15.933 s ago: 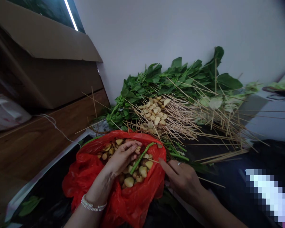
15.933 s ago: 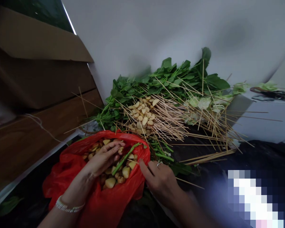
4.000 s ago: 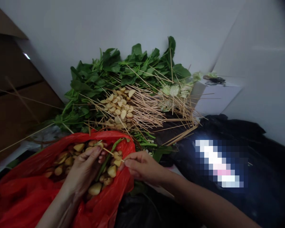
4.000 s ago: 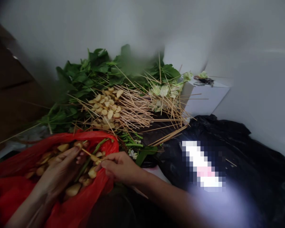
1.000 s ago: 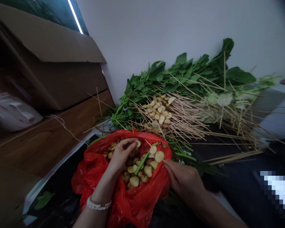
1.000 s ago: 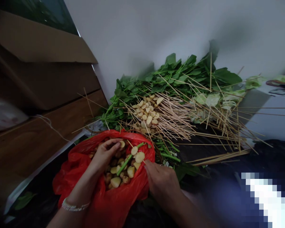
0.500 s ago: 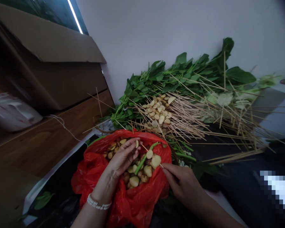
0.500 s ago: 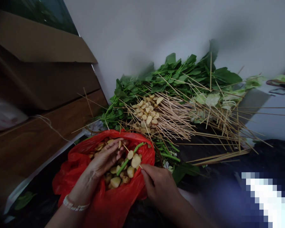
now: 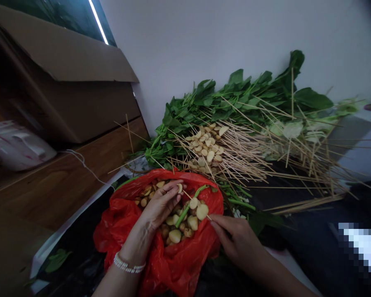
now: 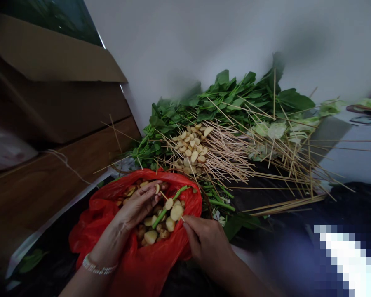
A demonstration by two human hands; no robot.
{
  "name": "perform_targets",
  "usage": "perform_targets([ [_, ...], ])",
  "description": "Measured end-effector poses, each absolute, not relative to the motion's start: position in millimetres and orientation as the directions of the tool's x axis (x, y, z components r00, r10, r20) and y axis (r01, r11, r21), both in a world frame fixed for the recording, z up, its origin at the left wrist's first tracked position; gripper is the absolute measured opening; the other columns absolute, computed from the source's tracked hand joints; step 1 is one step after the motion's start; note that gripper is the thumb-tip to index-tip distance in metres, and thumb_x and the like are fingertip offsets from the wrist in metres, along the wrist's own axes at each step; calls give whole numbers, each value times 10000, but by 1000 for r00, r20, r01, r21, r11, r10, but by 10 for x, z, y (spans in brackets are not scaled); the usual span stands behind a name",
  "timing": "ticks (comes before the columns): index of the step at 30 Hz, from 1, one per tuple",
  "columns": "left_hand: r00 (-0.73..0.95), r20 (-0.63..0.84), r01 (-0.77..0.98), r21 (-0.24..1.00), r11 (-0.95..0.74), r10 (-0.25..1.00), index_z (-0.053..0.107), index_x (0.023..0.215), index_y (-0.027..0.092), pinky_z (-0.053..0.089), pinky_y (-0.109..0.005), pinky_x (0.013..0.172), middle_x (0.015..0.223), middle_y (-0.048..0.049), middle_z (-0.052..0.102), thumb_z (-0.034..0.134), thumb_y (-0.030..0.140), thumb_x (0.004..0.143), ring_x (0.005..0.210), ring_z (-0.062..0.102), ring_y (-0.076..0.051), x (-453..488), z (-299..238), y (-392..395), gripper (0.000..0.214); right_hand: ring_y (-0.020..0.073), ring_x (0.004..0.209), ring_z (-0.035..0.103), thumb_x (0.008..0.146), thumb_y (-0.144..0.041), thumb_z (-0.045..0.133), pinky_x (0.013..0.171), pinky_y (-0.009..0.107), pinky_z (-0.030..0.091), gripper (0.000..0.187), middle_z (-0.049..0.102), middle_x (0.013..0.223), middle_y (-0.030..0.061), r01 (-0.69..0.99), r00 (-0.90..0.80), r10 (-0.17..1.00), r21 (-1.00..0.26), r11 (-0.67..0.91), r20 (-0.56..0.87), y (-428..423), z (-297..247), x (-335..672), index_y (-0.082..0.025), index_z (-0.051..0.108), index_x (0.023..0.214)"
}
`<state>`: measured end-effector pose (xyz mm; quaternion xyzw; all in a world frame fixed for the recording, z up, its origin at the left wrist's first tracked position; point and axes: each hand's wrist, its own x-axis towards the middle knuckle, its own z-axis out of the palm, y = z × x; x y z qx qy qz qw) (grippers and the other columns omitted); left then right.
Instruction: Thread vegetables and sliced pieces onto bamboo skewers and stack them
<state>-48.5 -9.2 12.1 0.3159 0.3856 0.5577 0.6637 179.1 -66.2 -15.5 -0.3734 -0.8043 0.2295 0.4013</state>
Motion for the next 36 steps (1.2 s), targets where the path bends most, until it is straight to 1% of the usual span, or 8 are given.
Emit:
perform_targets([
  [14,32,-95,-218,971,99,995,767,946,156,489,-176,681,862,-49,731,833,265,647,710,607,-85,-463,69,-85,325,152,726,672,963,-193,365,721,236,500,294,660,696,22,446,-429,786,-652,613,445,-660,-161,1792,-205,605,793],
  [18,47,-99,-332,937,109,994,746,1014,160,486,-161,663,856,-35,712,832,269,657,676,594,-65,-419,77,-104,384,152,721,671,965,-203,368,715,230,497,298,664,695,24,441,-419,786,-655,613,454,-653,-130,1791,-201,614,797],
  [22,73,-180,-449,872,193,981,758,869,122,465,-139,585,722,0,657,875,258,586,591,557,-44,-388,100,-124,335,133,688,663,961,-188,380,675,206,481,284,694,753,30,452,-434,773,-631,631,462,-652,-110,1792,-189,645,857],
  [24,67,-192,-451,870,201,979,753,801,108,450,-133,562,702,4,644,886,258,563,569,537,-36,-382,102,-123,311,134,653,653,952,-161,382,631,207,469,277,697,751,39,499,-447,741,-548,672,501,-651,-145,1800,-171,653,898],
  [29,56,-132,-375,916,143,990,749,758,115,409,-141,541,653,12,621,870,280,593,553,491,-37,-380,87,-109,263,183,517,585,875,-39,341,493,274,392,364,671,684,101,704,-494,548,-60,707,675,-644,-283,1831,-49,645,1073],
  [31,72,-112,-344,930,130,991,744,745,119,394,-147,542,633,16,606,856,299,615,550,476,-39,-382,85,-112,249,182,538,594,889,-60,343,510,271,403,345,671,690,97,685,-485,599,-149,713,637,-649,-255,1828,-60,652,1043],
  [34,97,-111,-308,941,136,989,749,777,121,379,-153,544,634,15,598,843,323,634,552,466,-42,-385,92,-127,265,150,621,632,959,-168,359,587,226,451,314,681,711,49,510,-471,778,-591,625,416,-662,-109,1805,-136,658,870],
  [36,102,-127,-292,944,151,987,756,815,124,375,-155,544,647,10,603,842,333,634,559,466,-45,-387,96,-135,290,132,686,653,983,-215,368,620,191,464,331,692,735,24,395,-473,835,-779,487,282,-667,-24,1791,-163,652,822],
])
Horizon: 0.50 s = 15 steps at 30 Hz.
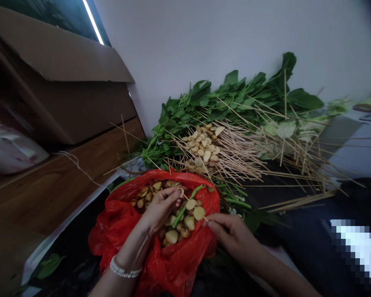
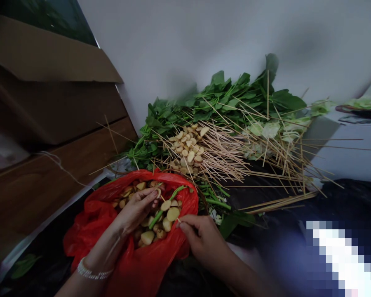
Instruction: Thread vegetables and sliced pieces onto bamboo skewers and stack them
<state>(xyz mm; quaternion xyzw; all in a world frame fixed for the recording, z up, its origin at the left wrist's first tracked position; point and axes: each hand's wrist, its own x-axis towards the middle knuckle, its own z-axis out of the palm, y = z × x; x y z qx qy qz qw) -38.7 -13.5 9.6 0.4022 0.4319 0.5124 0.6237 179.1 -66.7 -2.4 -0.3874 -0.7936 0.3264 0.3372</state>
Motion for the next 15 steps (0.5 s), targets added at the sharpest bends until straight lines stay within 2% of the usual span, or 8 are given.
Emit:
perform_targets([
  [2,103,-133,-274,949,157,986,759,827,127,371,-154,540,654,7,608,838,344,637,558,464,-44,-390,93,-136,299,132,702,659,985,-223,381,617,183,463,321,694,735,21,393,-466,840,-786,478,277,-666,-7,1789,-164,662,839],
  [3,104,-131,-261,953,154,986,759,818,127,368,-152,536,656,6,610,836,348,640,553,462,-42,-392,88,-134,294,137,679,655,980,-209,381,602,192,457,318,690,721,29,437,-461,823,-723,535,331,-664,-28,1793,-153,668,856],
  [5,109,-124,-234,961,147,986,759,806,128,366,-148,534,675,0,623,829,355,649,552,463,-38,-395,76,-128,285,150,590,624,958,-146,359,550,224,429,327,677,683,61,568,-470,721,-450,689,509,-661,-105,1808,-104,681,918],
  [7,110,-122,-218,965,144,986,761,812,130,368,-143,538,696,-7,636,826,359,654,556,467,-36,-395,67,-123,285,169,528,589,912,-66,344,506,261,394,347,670,670,98,663,-520,559,-107,741,646,-665,-185,1821,-35,676,1007],
  [9,106,-126,-215,965,147,986,765,832,135,368,-141,538,700,-8,640,828,362,651,556,468,-35,-393,66,-125,297,182,508,572,878,-23,343,489,280,376,367,667,667,117,690,-555,465,69,721,690,-676,-219,1821,1,667,1049],
  [11,106,-127,-217,965,148,986,765,837,134,367,-141,533,695,-8,637,829,363,649,551,465,-34,-388,74,-132,303,173,518,575,890,-41,355,501,269,390,345,666,663,99,668,-524,528,-62,742,668,-687,-190,1802,-38,681,1001],
  [13,111,-128,-221,964,150,986,761,822,129,367,-141,530,688,-8,631,827,361,652,552,465,-36,-381,84,-142,295,147,555,594,932,-104,365,536,230,420,322,670,666,58,571,-461,700,-422,704,545,-688,-119,1773,-112,684,891],
  [15,118,-134,-232,960,159,984,754,798,123,368,-142,531,680,-7,622,826,358,654,555,465,-39,-375,90,-150,284,129,624,624,963,-173,373,572,192,444,325,681,696,26,417,-444,826,-736,533,347,-678,-51,1750,-154,659,810],
])
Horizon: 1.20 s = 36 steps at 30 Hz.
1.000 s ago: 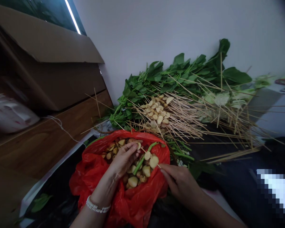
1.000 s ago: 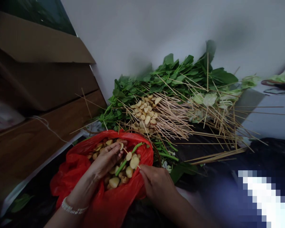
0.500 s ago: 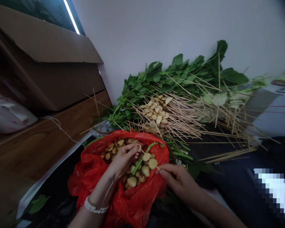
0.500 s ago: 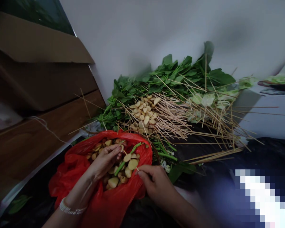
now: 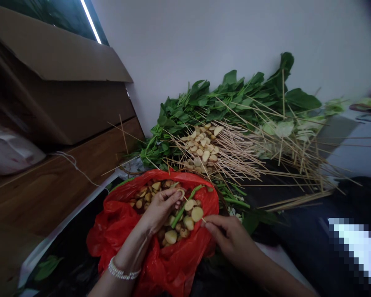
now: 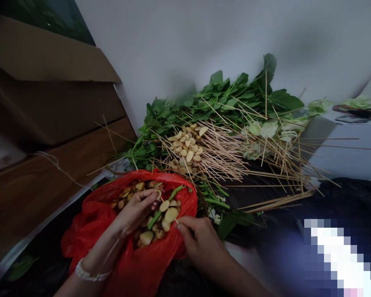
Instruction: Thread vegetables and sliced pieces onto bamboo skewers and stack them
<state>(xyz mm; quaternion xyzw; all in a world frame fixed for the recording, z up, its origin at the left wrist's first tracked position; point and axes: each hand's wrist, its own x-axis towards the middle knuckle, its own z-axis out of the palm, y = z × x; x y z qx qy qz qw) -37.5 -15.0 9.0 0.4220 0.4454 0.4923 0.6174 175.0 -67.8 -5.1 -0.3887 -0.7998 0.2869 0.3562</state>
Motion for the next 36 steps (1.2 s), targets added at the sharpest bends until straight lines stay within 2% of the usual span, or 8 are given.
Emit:
perform_targets([
  [3,115,-141,-238,957,165,983,751,796,122,377,-148,539,684,-10,623,833,352,643,561,468,-45,-368,89,-154,288,131,674,642,967,-195,379,597,183,456,314,687,720,19,366,-452,845,-804,469,287,-657,-45,1750,-155,650,812],
  [8,105,-125,-196,970,144,987,753,805,125,371,-152,535,690,-14,631,820,354,662,559,467,-46,-371,68,-156,278,170,540,572,880,-34,376,523,268,411,313,663,675,97,669,-523,510,-42,742,683,-666,-233,1797,-34,659,1012],
  [10,106,-128,-207,967,148,986,752,796,131,372,-152,539,685,-9,628,825,354,654,557,465,-44,-375,66,-158,275,176,533,563,869,-15,368,512,279,410,338,662,678,117,689,-547,452,71,722,705,-676,-250,1794,-4,649,1057],
  [15,111,-148,-236,957,171,983,749,796,137,364,-149,539,672,-2,623,830,352,646,552,466,-42,-374,69,-164,275,135,616,613,968,-178,359,567,205,452,323,662,674,20,462,-431,819,-688,560,379,-672,-79,1737,-141,668,884],
  [18,109,-140,-224,961,162,984,752,805,134,353,-156,525,666,-4,622,823,357,652,545,464,-46,-363,64,-166,280,135,655,631,969,-188,373,579,192,449,321,669,694,10,379,-436,856,-805,456,280,-664,-44,1729,-148,654,820],
  [25,104,-111,-165,978,127,988,744,772,139,346,-167,528,664,-3,612,802,380,676,545,445,-51,-340,57,-174,266,176,544,560,865,-25,367,518,276,397,348,661,685,124,694,-550,457,78,715,699,-690,-236,1769,-1,643,1075],
  [31,169,-121,-204,967,155,978,726,747,132,329,-166,519,645,8,579,789,363,696,542,431,-51,-305,66,-214,244,128,601,592,981,-208,361,554,197,424,348,638,646,11,465,-410,836,-706,535,363,-670,-89,1712,-175,651,791],
  [36,124,-116,-213,967,141,985,731,791,134,346,-166,517,673,0,597,796,381,681,551,448,-57,-285,94,-215,279,147,667,628,964,-231,391,649,227,437,300,687,741,28,392,-393,859,-786,478,327,-640,-9,1706,-184,651,824],
])
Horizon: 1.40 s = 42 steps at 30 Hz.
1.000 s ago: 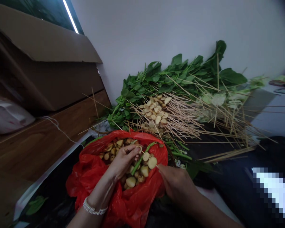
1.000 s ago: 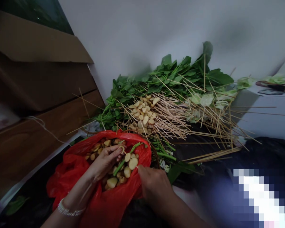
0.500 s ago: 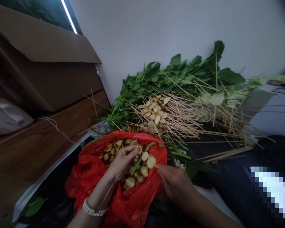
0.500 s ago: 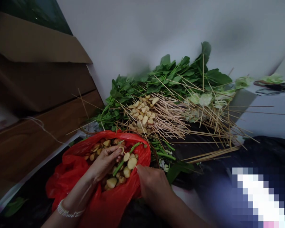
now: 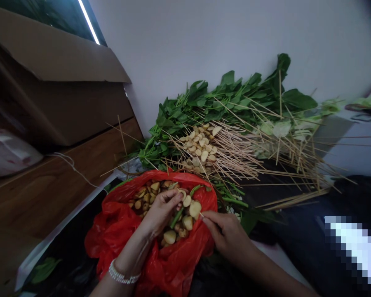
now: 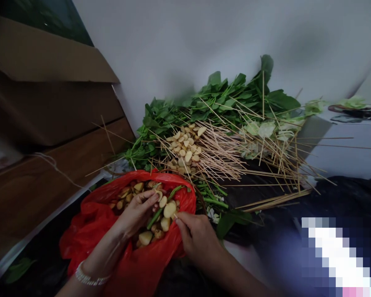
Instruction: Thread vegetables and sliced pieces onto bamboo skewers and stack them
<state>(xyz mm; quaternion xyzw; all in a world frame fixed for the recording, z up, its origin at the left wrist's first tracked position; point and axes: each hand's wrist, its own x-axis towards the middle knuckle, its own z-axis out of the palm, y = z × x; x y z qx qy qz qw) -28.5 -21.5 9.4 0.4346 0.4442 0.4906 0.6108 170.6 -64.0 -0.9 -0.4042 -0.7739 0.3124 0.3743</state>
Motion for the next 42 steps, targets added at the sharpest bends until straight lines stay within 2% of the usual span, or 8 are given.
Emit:
perform_targets([
  [3,108,-79,-234,967,102,991,734,863,142,382,-175,536,701,-10,610,795,423,670,584,485,-75,-266,108,-217,347,153,691,645,966,-227,378,663,229,440,293,691,763,34,372,-380,852,-783,498,362,-634,-25,1707,-191,649,859],
  [9,86,-52,-203,977,68,995,722,904,169,415,-182,563,809,-28,667,843,300,623,657,567,-102,-243,65,-217,333,149,713,660,962,-210,392,675,225,454,263,702,791,28,400,-399,835,-748,530,379,-608,-86,1704,-202,643,884],
  [16,-32,-78,-316,946,64,996,710,884,164,437,-182,592,747,11,679,864,302,584,604,561,-76,-275,54,-146,364,163,809,672,969,-203,359,724,243,461,260,712,875,42,563,-413,855,-649,511,314,-651,-16,1801,-203,618,955],
  [20,-63,-52,-353,935,27,997,711,931,172,434,-169,584,764,16,681,853,303,607,601,550,-64,-309,43,-114,377,158,711,649,966,-202,351,644,246,442,228,684,812,26,654,-381,872,-577,489,308,-777,49,1960,-212,576,931],
  [25,-65,-42,-319,948,19,997,687,1054,184,441,-187,576,742,7,675,855,381,589,597,559,-84,-317,40,-126,532,138,611,565,956,-189,348,575,237,412,238,597,700,-1,655,-281,859,-569,497,428,-738,232,2237,-220,536,812],
  [28,-40,-6,-282,959,-5,999,683,1094,177,449,-193,587,761,-14,678,809,424,648,615,565,-93,-311,38,-143,525,151,682,572,937,-183,391,637,250,432,186,609,757,14,669,-190,823,-542,508,535,-438,368,2379,-216,552,851],
  [31,-18,16,-242,970,-20,1000,696,1063,179,449,-196,595,761,-21,675,773,424,696,622,566,-98,-306,16,-148,448,186,778,581,909,-180,421,728,291,445,153,624,811,50,739,-125,726,-425,522,676,12,437,2459,-205,555,840],
  [42,-13,4,-247,969,-7,1000,686,1067,155,446,-203,614,768,-38,675,742,396,746,649,558,-106,-333,16,-151,406,210,820,526,904,-118,395,757,315,408,214,591,873,96,878,-149,708,-238,416,690,971,222,2441,-158,596,840],
])
